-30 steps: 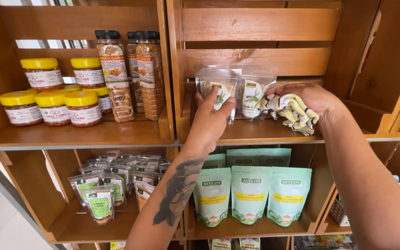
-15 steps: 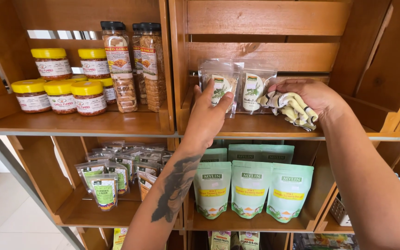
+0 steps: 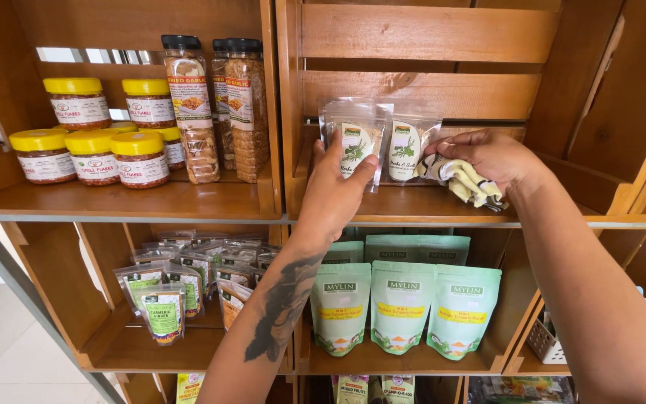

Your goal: Wipe down herbal product pouches and spice jars with a cloth and organize them on wooden display shelves.

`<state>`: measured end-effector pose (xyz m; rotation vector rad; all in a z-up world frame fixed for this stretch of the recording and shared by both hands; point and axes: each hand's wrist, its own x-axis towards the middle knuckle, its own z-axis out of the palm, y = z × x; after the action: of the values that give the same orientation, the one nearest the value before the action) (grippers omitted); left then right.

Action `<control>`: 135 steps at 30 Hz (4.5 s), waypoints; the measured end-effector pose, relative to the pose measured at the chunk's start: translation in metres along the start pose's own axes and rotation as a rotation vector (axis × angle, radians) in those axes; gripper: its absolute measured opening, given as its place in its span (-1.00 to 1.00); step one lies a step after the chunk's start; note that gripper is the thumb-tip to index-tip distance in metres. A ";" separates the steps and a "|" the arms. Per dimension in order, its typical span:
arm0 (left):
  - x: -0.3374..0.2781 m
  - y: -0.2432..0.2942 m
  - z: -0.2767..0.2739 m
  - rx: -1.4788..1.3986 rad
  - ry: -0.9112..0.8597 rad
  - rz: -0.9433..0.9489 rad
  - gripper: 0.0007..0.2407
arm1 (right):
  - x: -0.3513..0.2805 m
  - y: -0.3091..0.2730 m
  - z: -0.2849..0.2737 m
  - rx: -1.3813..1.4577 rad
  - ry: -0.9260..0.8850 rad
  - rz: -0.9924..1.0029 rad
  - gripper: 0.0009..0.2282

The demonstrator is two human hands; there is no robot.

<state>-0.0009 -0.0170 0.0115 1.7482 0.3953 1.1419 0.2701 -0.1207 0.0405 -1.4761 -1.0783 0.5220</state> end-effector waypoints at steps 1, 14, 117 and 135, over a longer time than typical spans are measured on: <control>0.001 -0.001 0.000 -0.002 0.000 -0.003 -0.31 | 0.003 0.001 -0.003 -0.002 0.000 0.004 -0.84; 0.004 -0.005 -0.002 0.039 -0.051 0.002 -0.25 | 0.020 0.001 0.017 -0.054 0.206 0.014 -0.73; -0.405 -0.373 0.265 0.117 -1.122 -0.606 -0.61 | -0.476 0.450 0.122 0.983 1.212 0.824 -0.55; -0.517 -0.458 0.388 0.150 -1.249 -0.803 -0.63 | -0.582 0.583 0.067 0.297 1.138 1.084 -0.52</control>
<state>0.1624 -0.3689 -0.6789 1.8017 0.3229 -0.5922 0.1281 -0.5167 -0.6705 -1.6152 0.7181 0.4087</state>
